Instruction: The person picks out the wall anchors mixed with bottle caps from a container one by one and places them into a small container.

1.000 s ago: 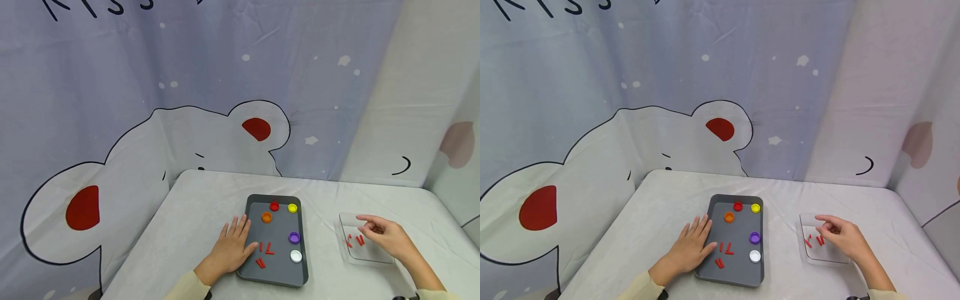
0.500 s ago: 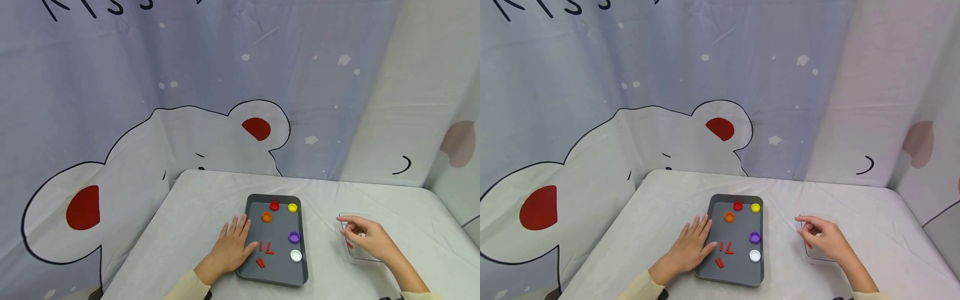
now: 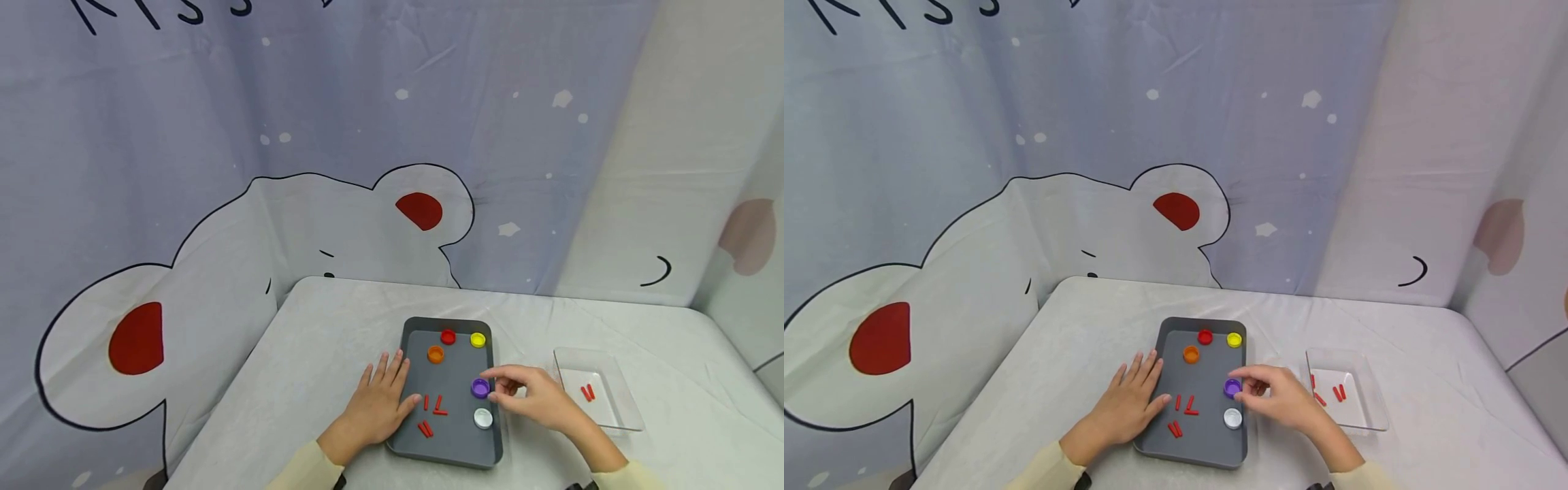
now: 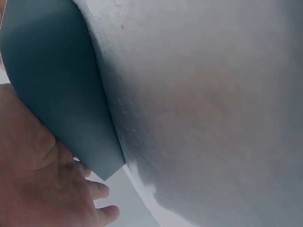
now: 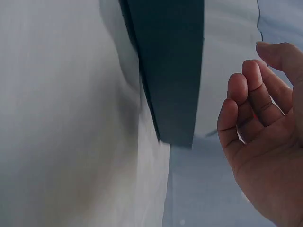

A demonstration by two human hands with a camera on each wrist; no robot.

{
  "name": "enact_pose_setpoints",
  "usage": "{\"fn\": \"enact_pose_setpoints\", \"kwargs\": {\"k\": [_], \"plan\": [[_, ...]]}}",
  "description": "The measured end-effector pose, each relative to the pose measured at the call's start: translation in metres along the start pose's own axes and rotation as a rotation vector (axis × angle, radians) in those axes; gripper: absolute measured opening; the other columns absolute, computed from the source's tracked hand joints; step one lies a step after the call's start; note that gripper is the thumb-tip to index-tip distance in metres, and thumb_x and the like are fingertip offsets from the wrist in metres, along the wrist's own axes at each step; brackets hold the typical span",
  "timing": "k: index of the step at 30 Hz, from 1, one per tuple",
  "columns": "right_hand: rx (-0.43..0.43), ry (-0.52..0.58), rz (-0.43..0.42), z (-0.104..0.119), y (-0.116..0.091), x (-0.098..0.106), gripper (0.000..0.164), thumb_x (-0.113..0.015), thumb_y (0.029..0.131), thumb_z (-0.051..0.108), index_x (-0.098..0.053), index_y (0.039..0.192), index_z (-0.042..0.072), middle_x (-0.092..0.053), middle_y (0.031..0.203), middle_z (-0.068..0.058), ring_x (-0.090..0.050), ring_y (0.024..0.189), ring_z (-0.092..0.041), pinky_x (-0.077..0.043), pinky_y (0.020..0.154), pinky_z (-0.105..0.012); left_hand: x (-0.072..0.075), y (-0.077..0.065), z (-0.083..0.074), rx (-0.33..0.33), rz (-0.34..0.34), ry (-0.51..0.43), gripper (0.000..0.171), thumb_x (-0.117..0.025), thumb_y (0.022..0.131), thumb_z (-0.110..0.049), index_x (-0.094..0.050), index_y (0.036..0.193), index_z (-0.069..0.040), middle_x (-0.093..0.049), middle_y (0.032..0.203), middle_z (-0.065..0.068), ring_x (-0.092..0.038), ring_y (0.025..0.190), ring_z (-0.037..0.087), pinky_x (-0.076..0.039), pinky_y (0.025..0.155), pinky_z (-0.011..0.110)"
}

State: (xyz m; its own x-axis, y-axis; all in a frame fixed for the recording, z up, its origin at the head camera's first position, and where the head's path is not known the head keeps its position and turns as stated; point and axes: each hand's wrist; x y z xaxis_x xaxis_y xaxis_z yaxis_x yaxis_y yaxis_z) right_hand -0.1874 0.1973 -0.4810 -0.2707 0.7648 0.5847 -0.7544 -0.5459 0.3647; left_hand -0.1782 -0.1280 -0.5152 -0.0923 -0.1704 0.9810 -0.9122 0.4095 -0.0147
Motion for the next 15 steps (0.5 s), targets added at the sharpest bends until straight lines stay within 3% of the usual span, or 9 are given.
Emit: {"fn": "enact_pose_setpoints", "kwargs": {"k": [7, 15], "plan": [[0.014, 0.077, 0.129, 0.003, 0.016, -0.030, 0.026, -0.076, 0.092, 0.014, -0.073, 0.115, 0.002, -0.064, 0.079, 0.010, -0.058, 0.071, 0.000, -0.054, 0.065, -0.025, -0.002, 0.002, -0.001, 0.004, -0.005, 0.014, 0.074, -0.028, 0.107, -0.059, -0.026, 0.162, -0.010, -0.014, 0.170, 0.009, -0.011, 0.156, 0.036, -0.017, 0.120, 0.061], [0.057, 0.071, 0.250, 0.010, 0.027, -0.056, 0.026, -0.075, 0.093, 0.010, -0.072, 0.116, 0.000, -0.067, 0.082, 0.009, -0.059, 0.073, 0.003, -0.056, 0.067, -0.024, -0.002, 0.001, -0.001, 0.011, -0.007, 0.029, 0.074, -0.028, 0.106, -0.060, -0.026, 0.162, -0.011, -0.015, 0.170, 0.009, -0.011, 0.156, 0.036, -0.018, 0.120, 0.060]]}}
Point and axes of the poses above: each hand's wrist, its own y-axis towards the middle knuckle, its own x-axis out of the back of the hand, z = x × y
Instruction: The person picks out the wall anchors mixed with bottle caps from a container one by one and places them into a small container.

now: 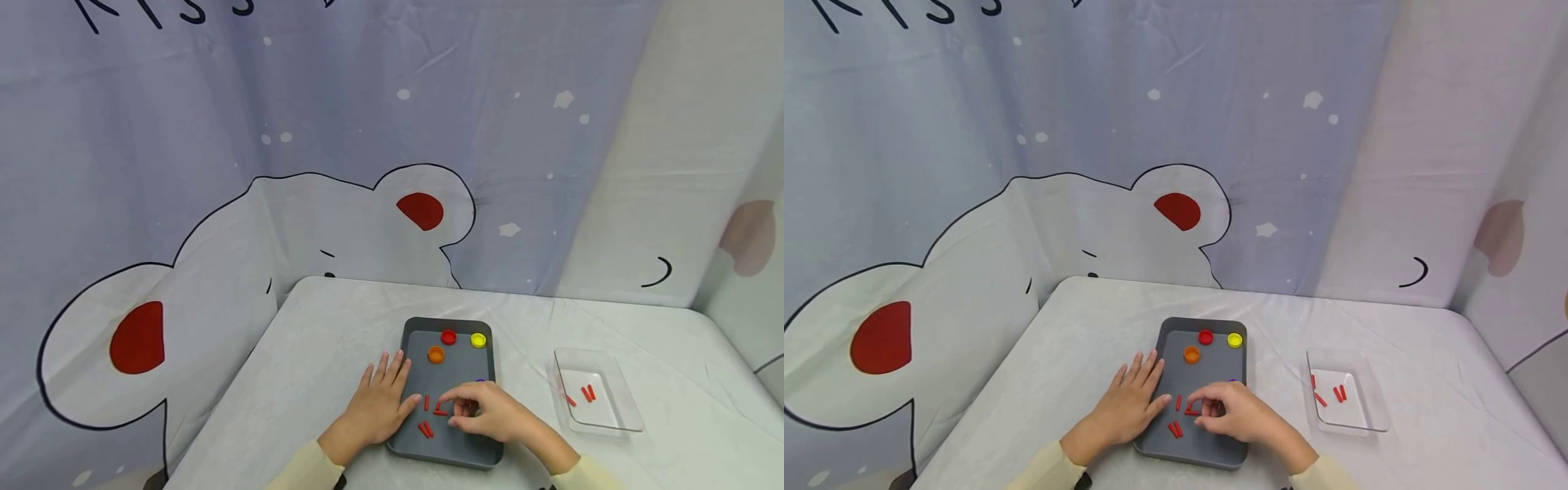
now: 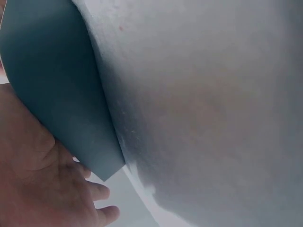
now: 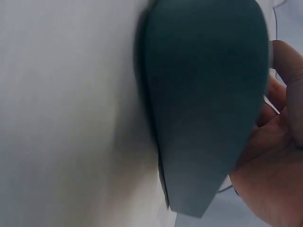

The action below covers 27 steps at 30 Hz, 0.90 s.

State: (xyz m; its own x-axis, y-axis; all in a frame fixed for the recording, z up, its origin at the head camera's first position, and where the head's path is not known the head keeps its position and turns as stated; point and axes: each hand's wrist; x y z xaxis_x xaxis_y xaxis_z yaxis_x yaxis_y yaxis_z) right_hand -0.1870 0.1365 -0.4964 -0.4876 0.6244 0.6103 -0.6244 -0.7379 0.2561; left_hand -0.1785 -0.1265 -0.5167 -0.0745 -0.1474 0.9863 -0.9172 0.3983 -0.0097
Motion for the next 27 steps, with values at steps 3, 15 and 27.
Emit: {"fn": "enact_pose_setpoints", "kwargs": {"k": [3, 15, 27], "plan": [[-0.033, -0.012, 0.043, 0.001, 0.005, -0.007, 0.026, -0.076, 0.092, 0.009, -0.073, 0.116, 0.001, -0.066, 0.082, 0.011, -0.058, 0.072, 0.004, -0.055, 0.066, -0.022, 0.002, -0.001, -0.001, -0.009, -0.010, -0.012, 0.073, -0.031, 0.107, -0.058, -0.029, 0.161, -0.009, -0.018, 0.169, 0.011, -0.013, 0.155, 0.038, -0.019, 0.119, 0.061], [-0.073, -0.082, 0.155, 0.002, 0.019, -0.023, 0.026, -0.078, 0.091, 0.014, -0.075, 0.115, 0.007, -0.062, 0.077, 0.015, -0.054, 0.065, 0.006, -0.050, 0.062, -0.017, 0.003, 0.000, -0.001, -0.006, 0.019, -0.005, 0.074, -0.030, 0.106, -0.059, -0.025, 0.162, -0.011, -0.013, 0.170, 0.011, -0.010, 0.156, 0.037, -0.017, 0.120, 0.061], [-0.125, -0.240, 0.174, -0.001, 0.026, -0.029, 0.027, -0.083, 0.084, 0.015, -0.077, 0.110, 0.011, -0.058, 0.076, 0.014, -0.051, 0.067, 0.005, -0.045, 0.063, -0.015, 0.000, 0.000, 0.000, 0.005, 0.023, -0.003, 0.073, -0.029, 0.106, -0.060, -0.024, 0.162, -0.013, -0.012, 0.170, 0.009, -0.008, 0.156, 0.035, -0.016, 0.121, 0.060]]}}
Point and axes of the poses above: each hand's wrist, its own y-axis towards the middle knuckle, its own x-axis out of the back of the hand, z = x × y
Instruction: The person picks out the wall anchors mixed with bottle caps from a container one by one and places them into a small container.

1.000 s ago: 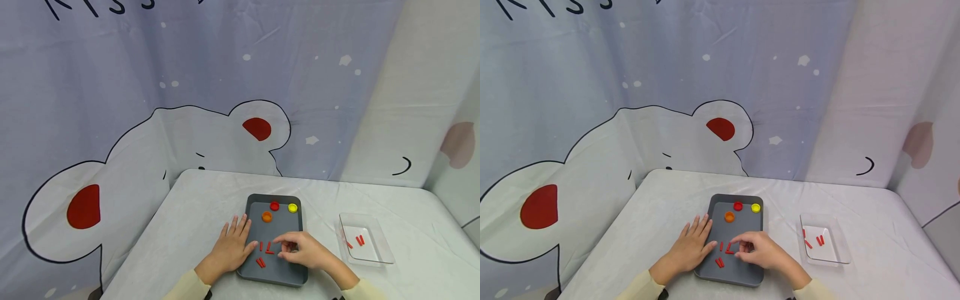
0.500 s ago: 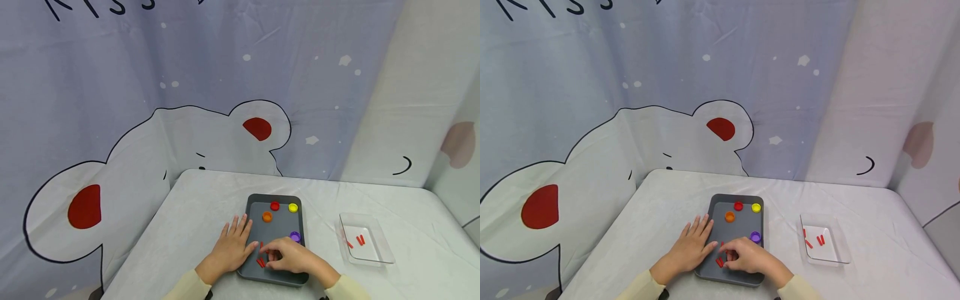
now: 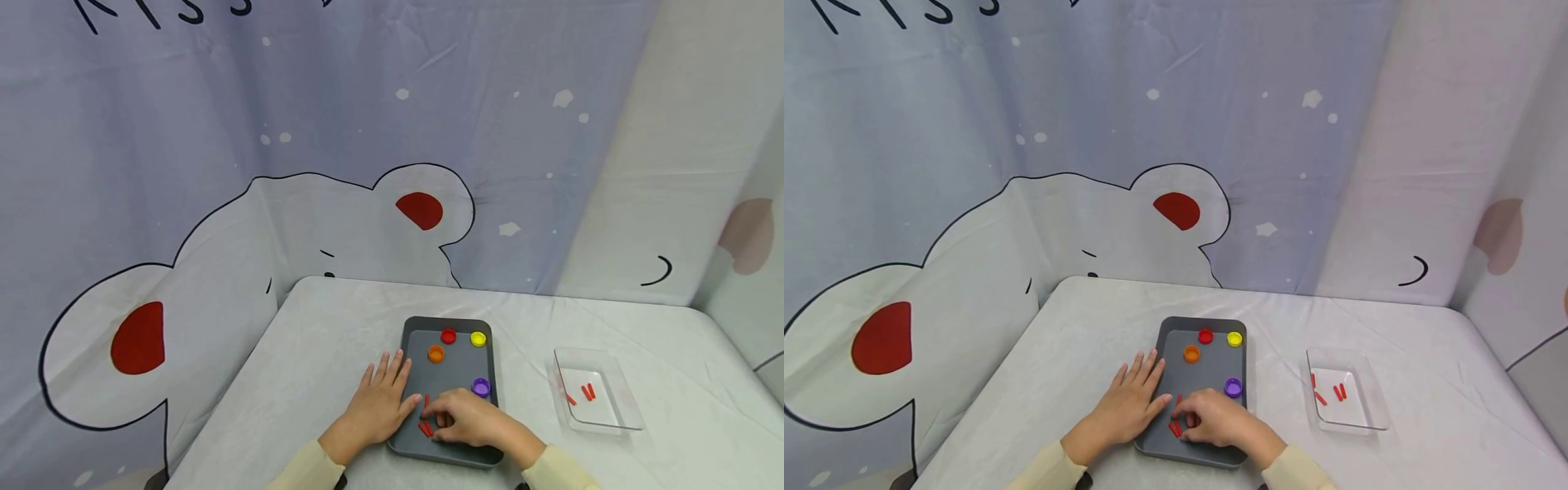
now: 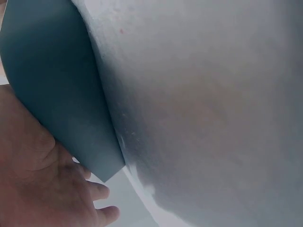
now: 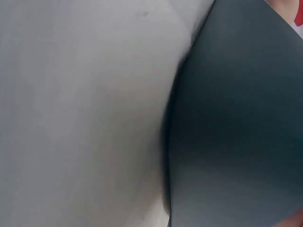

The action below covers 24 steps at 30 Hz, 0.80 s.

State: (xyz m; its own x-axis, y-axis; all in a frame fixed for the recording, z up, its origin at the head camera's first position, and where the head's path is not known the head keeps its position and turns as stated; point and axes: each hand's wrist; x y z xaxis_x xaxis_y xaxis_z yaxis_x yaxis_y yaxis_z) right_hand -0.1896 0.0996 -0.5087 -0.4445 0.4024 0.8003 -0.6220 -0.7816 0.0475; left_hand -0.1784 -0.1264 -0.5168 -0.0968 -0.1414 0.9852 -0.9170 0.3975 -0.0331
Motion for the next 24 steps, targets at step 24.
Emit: {"fn": "enact_pose_setpoints", "kwargs": {"k": [24], "plan": [[-0.006, -0.109, -0.017, 0.0042, 0.0039, -0.0018, 0.016, -0.083, 0.082, 0.014, -0.077, 0.096, 0.016, -0.049, 0.069, 0.016, -0.044, 0.061, 0.004, -0.041, 0.057, -0.017, -0.0020, 0.0001, 0.0007, 0.000, -0.024, 0.009, 0.073, -0.027, 0.106, -0.060, -0.026, 0.162, -0.012, -0.013, 0.170, 0.008, -0.010, 0.156, 0.034, -0.018, 0.120, 0.059]]}}
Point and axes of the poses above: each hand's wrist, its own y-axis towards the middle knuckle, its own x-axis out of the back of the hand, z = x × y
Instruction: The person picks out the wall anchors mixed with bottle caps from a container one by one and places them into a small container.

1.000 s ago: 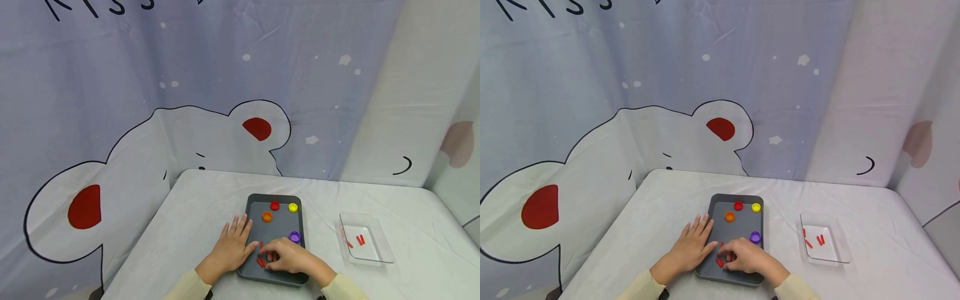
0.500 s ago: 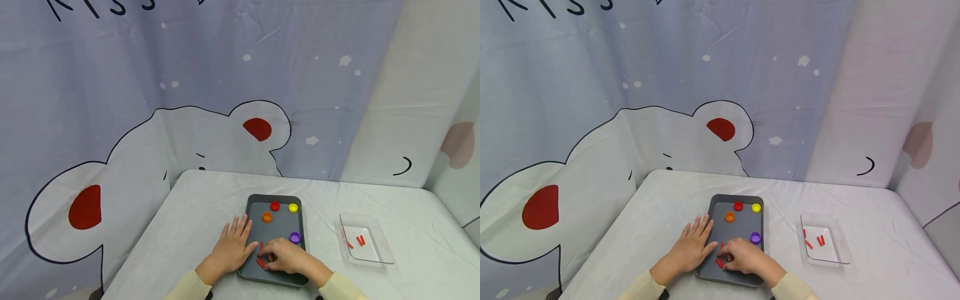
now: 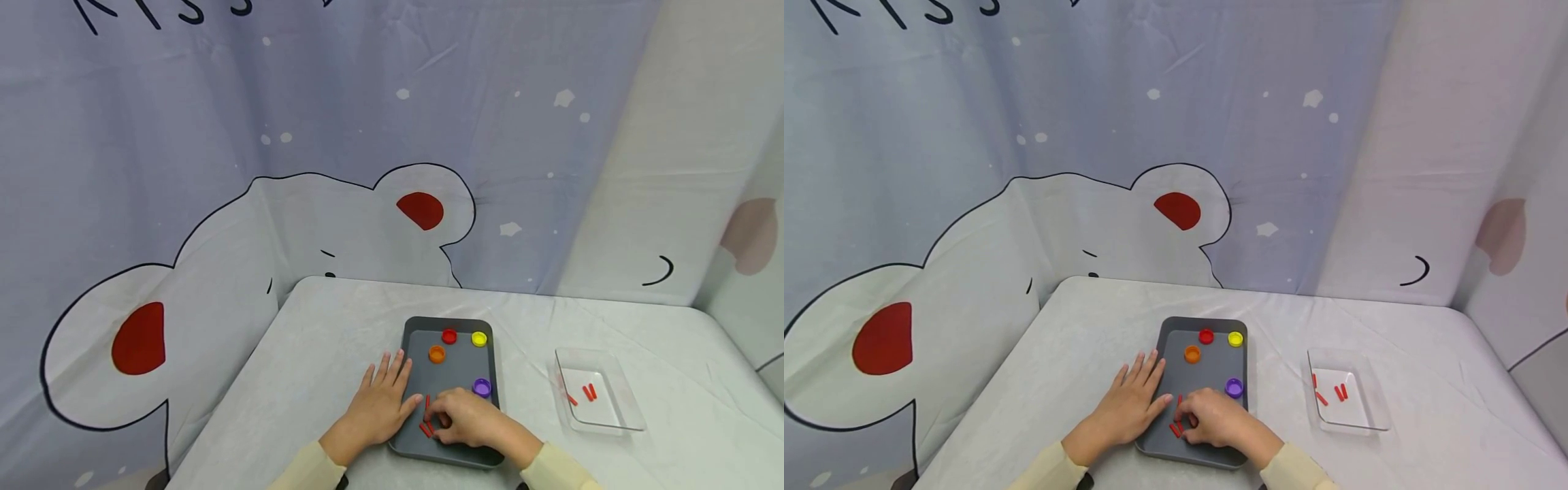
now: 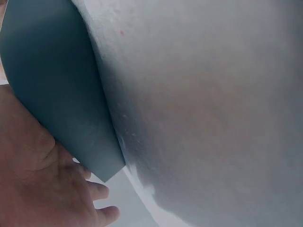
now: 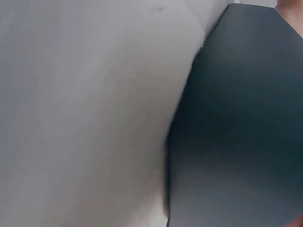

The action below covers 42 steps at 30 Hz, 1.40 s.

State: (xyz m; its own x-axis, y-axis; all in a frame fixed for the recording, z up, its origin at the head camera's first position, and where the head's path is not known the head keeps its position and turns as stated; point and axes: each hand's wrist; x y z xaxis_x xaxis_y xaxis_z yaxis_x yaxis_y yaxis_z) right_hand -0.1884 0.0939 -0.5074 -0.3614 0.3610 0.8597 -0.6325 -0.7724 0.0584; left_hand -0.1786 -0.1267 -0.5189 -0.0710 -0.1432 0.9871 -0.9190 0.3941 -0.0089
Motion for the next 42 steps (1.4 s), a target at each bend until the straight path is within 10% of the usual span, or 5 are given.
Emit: {"fn": "enact_pose_setpoints", "kwargs": {"k": [12, 22, 42], "plan": [[0.045, 0.050, -0.093, -0.006, -0.014, 0.008, 0.013, -0.079, 0.081, 0.014, -0.076, 0.095, 0.016, -0.050, 0.069, 0.015, -0.042, 0.060, 0.006, -0.039, 0.054, -0.015, 0.002, 0.001, -0.002, -0.007, -0.006, -0.006, 0.072, -0.030, 0.107, -0.058, -0.027, 0.162, -0.012, -0.015, 0.170, 0.008, -0.012, 0.156, 0.034, -0.018, 0.120, 0.060], [0.125, 0.188, -0.391, -0.024, -0.054, 0.034, 0.023, -0.080, 0.080, 0.001, -0.076, 0.098, 0.015, -0.053, 0.070, 0.012, -0.050, 0.064, 0.002, -0.046, 0.057, -0.018, 0.005, 0.000, -0.003, -0.009, 0.002, -0.014, 0.071, -0.035, 0.107, -0.055, -0.029, 0.161, -0.009, -0.017, 0.169, 0.011, -0.015, 0.155, 0.037, -0.020, 0.120, 0.060], [-0.106, 0.129, -0.674, -0.059, -0.143, 0.083, 0.035, -0.082, 0.077, -0.005, -0.076, 0.103, 0.017, -0.053, 0.067, 0.015, -0.054, 0.062, -0.002, -0.040, 0.054, -0.024, 0.005, 0.000, -0.002, -0.009, 0.007, -0.034, 0.071, -0.034, 0.108, -0.054, -0.027, 0.161, -0.009, -0.015, 0.169, 0.011, -0.013, 0.155, 0.038, -0.018, 0.120, 0.060]]}}
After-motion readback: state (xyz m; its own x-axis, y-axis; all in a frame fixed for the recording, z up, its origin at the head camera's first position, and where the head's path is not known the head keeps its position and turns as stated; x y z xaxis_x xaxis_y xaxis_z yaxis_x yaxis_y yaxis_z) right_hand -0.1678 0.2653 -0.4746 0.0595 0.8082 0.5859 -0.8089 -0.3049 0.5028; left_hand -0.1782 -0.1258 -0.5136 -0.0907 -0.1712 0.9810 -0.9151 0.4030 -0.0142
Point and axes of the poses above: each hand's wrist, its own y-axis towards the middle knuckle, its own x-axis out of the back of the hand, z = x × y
